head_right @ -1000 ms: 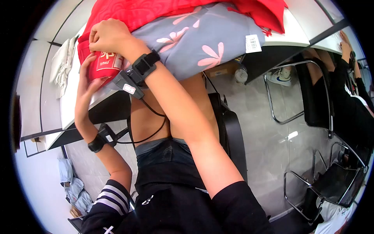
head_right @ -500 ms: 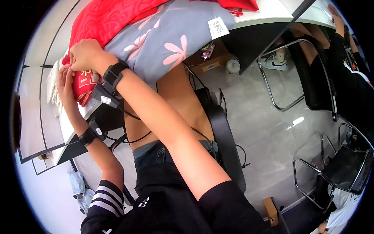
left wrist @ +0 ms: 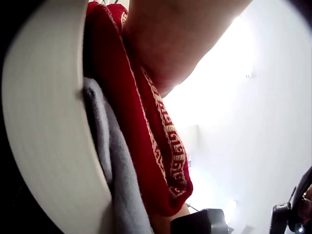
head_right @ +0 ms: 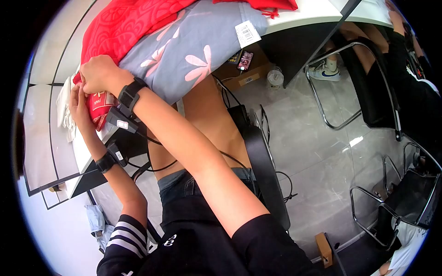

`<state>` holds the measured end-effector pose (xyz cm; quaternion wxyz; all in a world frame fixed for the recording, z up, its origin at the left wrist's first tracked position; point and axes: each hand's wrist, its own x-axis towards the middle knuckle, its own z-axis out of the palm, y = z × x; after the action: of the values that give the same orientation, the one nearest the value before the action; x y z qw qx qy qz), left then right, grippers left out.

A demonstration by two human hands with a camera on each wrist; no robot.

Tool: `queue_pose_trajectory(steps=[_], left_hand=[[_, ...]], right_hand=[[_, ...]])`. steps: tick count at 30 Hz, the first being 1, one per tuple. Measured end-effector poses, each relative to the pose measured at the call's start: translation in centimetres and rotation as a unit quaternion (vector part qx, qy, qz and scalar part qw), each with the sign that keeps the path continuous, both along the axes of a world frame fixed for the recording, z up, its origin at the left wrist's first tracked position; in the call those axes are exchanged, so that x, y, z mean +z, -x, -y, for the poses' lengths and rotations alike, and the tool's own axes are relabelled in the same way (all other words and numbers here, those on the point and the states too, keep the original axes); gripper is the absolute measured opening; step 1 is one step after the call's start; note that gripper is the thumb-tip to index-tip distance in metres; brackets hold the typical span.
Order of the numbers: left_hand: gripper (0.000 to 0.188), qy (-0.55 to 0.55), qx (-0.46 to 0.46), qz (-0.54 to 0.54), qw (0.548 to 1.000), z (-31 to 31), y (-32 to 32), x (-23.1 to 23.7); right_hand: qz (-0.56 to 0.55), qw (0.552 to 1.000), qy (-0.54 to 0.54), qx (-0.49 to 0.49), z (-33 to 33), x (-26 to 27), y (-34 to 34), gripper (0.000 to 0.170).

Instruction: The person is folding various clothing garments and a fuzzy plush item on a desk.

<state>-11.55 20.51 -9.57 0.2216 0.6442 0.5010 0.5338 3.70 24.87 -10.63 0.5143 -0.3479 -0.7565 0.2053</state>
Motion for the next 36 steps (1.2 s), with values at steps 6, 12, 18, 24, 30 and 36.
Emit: queue_pose_trajectory(steps=[6, 12, 18, 24, 30, 36], left_hand=[[0.018, -0.003, 0.03, -0.062, 0.998, -0.4, 0.8, -0.2], [0.021, -0.005, 0.003, -0.023, 1.0, -0.8, 0.6, -0.1], [0.018, -0.058, 0.001, -0.049, 0.997, -0.6, 0.0, -0.3], [0.014, -0.063, 0.007, -0.016, 0.998, 0.3, -1.0, -0.1], [0.014, -0.059, 0.002, -0.012, 0.998, 0.3, -1.0, -0.2], [0.017, -0.065, 0.018, -0.004, 0.998, 0.6, -1.2, -0.3]], right_hand=[[-0.097, 0.995, -0.011, -0.008, -0.4, 0.0, 0.3, 0.015], [-0.071, 0.994, -0.063, -0.057, -0.4, -0.7, 0.0, 0.015], [-0.078, 0.994, -0.06, -0.05, -0.7, -0.9, 0.1, 0.013], [-0.058, 0.995, -0.074, -0.025, -0.7, -0.8, -0.2, 0.013], [-0.057, 0.995, -0.078, -0.016, -0.8, -0.7, -0.3, 0.014], [-0.049, 0.997, -0.066, -0.016, -0.6, -0.6, -0.4, 0.015]])
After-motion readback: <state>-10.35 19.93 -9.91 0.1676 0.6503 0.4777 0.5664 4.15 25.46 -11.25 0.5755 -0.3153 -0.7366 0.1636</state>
